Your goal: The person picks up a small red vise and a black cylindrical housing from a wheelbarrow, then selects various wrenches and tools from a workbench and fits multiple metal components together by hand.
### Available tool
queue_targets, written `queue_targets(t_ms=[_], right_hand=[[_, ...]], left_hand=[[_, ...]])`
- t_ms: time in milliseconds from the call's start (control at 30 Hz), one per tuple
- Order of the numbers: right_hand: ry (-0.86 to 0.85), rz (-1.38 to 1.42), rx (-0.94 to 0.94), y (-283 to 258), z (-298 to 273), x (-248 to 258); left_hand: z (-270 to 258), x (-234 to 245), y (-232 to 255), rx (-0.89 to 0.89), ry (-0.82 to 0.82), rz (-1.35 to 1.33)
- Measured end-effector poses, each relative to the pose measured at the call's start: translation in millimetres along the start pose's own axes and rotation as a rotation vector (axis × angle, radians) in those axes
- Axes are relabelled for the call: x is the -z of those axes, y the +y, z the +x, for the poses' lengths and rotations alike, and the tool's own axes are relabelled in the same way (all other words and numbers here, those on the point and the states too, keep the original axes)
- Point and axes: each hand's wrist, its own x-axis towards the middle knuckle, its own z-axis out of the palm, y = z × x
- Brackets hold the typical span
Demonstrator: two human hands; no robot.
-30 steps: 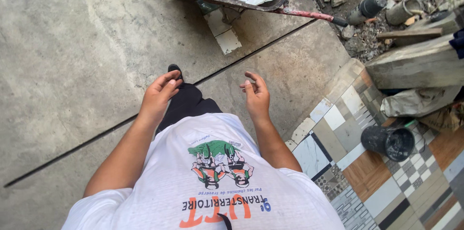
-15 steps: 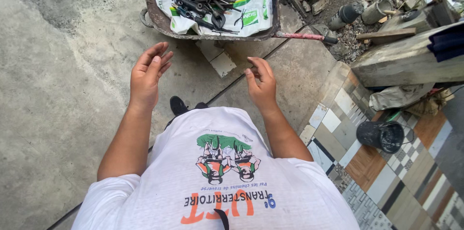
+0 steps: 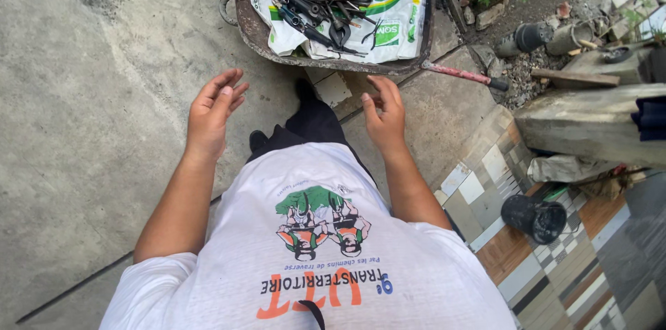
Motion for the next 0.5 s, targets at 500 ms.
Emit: queue_targets(t_ms=[500], right_hand=[[-0.060, -0.020, 0.094, 43.3, 174.6, 2.9]], left_hand=[[104.3, -66.3, 20.1, 0.001, 0.114, 0.164]])
